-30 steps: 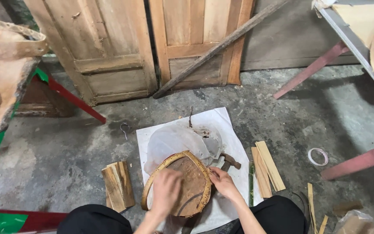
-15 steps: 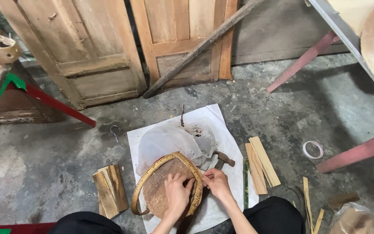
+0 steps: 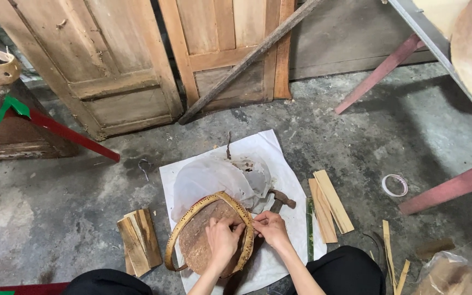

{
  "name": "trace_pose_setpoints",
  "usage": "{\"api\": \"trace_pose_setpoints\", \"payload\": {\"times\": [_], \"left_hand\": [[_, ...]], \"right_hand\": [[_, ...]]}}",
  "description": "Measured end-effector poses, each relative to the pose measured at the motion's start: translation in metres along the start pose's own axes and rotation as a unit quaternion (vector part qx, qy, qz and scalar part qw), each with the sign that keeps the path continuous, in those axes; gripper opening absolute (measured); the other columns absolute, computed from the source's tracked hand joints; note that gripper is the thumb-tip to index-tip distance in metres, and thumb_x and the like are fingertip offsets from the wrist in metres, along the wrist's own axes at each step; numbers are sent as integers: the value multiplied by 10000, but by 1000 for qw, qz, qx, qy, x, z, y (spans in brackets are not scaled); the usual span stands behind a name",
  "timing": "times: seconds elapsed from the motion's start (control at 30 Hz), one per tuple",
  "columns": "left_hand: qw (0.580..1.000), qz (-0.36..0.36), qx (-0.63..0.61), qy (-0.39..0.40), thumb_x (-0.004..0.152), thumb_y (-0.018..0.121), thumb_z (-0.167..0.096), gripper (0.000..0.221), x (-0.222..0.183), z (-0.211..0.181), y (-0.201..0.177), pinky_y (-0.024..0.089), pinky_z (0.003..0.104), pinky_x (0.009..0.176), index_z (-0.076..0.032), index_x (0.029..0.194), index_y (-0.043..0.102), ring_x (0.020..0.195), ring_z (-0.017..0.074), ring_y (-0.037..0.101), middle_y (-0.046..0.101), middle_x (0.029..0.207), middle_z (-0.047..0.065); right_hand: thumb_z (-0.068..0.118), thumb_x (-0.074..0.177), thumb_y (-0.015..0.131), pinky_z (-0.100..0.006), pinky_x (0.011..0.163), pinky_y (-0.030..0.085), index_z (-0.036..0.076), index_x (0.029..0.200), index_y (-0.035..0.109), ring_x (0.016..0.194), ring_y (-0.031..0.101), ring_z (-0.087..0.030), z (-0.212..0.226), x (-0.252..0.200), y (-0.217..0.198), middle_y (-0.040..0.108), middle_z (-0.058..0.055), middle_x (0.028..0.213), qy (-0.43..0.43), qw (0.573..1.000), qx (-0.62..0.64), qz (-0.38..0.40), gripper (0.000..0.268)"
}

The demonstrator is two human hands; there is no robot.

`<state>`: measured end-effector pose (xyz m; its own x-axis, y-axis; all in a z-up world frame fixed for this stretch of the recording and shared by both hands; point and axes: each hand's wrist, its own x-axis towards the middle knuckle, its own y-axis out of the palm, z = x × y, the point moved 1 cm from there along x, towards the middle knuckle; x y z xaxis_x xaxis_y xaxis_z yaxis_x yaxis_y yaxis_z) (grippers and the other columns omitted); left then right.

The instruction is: Securing a strap around a wooden instrument using a hammer and nails.

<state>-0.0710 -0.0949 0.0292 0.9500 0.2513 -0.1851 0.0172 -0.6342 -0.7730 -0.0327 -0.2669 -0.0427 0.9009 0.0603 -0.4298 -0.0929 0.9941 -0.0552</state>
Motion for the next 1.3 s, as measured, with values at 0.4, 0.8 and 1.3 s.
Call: {"api": "trace_pose_setpoints", "payload": {"times": [0.4, 0.8, 1.3], "left_hand": [[999, 24, 26, -35, 837, 781, -311, 275, 6, 1, 8, 417, 359, 938, -123, 1037, 797, 966, 200, 508, 755, 961, 27], [1000, -8, 19, -4, 834, 781, -337, 158, 3, 2, 7, 385, 335, 856, -179, 830, 781, 910, 170, 492, 709, 808, -53], [1000, 5, -9, 17, 861, 761, -348, 192, 2, 3, 0, 419, 326, 886, -177, 939, 803, 898, 170, 523, 761, 831, -18]], "right_hand": [[-33, 868, 756, -260, 500, 519, -51, 888, 741, 556, 636, -155, -7, 8, -4, 692, -103, 672, 15, 1000, 0, 10, 31], [-64, 892, 690, -258, 565, 555, -99, 1084, 754, 635, 676, -179, -8, 11, -6, 730, -142, 790, 57, 998, 13, 37, 206], [-14, 901, 677, -256, 553, 531, -31, 1073, 753, 616, 630, -152, -7, 8, -3, 700, -97, 749, 29, 999, -23, 36, 189]]}}
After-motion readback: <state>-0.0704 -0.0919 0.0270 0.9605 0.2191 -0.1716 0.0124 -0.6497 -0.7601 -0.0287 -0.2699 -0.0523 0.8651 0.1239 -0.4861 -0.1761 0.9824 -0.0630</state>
